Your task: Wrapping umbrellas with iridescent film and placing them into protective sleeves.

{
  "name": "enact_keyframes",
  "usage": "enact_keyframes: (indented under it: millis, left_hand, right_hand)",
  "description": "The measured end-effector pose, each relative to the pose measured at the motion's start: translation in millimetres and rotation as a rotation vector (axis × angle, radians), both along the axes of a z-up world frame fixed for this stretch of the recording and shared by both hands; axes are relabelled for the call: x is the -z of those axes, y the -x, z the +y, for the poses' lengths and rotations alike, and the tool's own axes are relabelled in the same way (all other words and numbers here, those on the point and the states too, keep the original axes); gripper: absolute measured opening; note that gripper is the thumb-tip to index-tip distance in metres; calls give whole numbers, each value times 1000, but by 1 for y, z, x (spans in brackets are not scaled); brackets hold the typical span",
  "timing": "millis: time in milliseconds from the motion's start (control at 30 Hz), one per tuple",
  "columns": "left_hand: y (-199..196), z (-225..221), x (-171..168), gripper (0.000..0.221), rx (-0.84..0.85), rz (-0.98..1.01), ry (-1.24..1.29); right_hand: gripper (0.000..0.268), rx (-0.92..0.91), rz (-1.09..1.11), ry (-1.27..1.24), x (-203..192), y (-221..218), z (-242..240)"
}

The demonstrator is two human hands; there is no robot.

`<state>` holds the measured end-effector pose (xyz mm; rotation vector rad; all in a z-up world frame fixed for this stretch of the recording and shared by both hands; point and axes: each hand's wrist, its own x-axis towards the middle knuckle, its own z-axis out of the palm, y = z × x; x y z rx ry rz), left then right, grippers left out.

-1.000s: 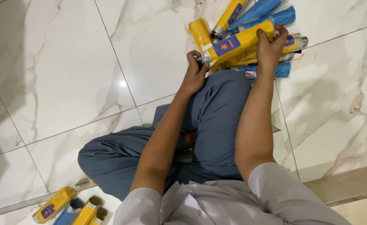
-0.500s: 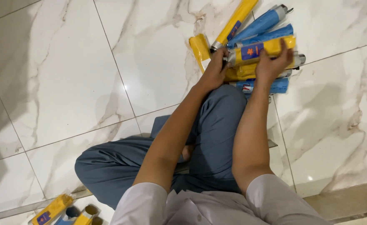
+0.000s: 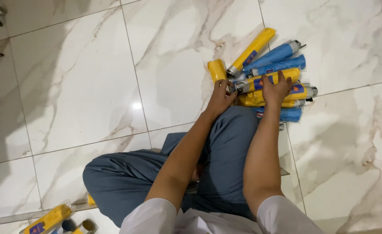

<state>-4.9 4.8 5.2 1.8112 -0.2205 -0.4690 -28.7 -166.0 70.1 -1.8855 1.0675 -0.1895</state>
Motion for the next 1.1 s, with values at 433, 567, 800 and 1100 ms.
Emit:
enact_keyframes:
  millis: [433,567,800,1100]
  left_hand:
    - [39,43,-34,30,-27,-64,13]
    - [50,55,-41,29,-19,-70,-19]
    - [72,82,-33,30,-63,-55,-3]
    - [105,110,-35,23,-176,-90,40]
  right_hand:
    - [48,-294,-256,45,-28,-4,26]
    - [50,-409,-235,123,-27,-4,33]
    - [48,-708,-289,282,-36,-3,55]
    - [56,-1007,-114,339,-29,0,133]
